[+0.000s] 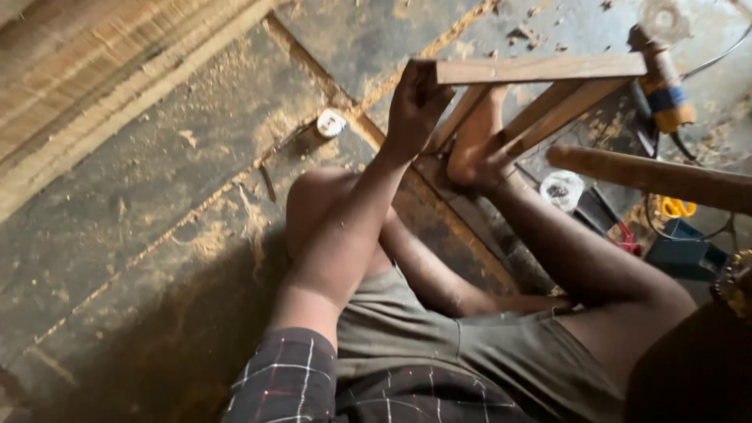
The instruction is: The person assembles a wooden frame by positioning wooden slats and hammering nails into the joints while receiving help from an assistant who holds the pieces steady.
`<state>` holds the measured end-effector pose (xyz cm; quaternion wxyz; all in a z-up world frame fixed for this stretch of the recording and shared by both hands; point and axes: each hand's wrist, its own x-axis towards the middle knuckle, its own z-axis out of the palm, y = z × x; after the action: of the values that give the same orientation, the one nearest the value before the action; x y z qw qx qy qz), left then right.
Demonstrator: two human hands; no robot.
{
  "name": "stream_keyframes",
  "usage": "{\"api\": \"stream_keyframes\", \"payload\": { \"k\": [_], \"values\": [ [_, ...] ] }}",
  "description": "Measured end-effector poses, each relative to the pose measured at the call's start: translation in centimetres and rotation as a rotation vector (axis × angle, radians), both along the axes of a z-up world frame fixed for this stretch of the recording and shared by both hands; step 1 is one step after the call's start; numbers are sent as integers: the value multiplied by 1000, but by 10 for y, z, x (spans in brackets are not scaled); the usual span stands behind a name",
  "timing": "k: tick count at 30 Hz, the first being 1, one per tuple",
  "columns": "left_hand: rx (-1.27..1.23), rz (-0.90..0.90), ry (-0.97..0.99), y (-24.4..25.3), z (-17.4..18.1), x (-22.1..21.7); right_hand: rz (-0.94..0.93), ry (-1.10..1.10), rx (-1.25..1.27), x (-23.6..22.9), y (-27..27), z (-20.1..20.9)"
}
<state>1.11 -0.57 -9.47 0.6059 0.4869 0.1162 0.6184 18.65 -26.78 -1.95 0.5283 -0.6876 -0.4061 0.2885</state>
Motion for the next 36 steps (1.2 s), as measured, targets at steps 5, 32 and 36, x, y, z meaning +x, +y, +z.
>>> {"api": "stream_keyframes", "payload": {
  "k": [5,32,36],
  "values": [
    [50,-35,-6,0,-3,-5,30,45,-40,-24,-19,-27],
    [-148,-82,-55,0,-2,-11,246,-1222,560,-54,102,153],
    [-178,-98,-68,-2,-5,-8,380,-1581,-255,-64,125,139]
  ]
}}
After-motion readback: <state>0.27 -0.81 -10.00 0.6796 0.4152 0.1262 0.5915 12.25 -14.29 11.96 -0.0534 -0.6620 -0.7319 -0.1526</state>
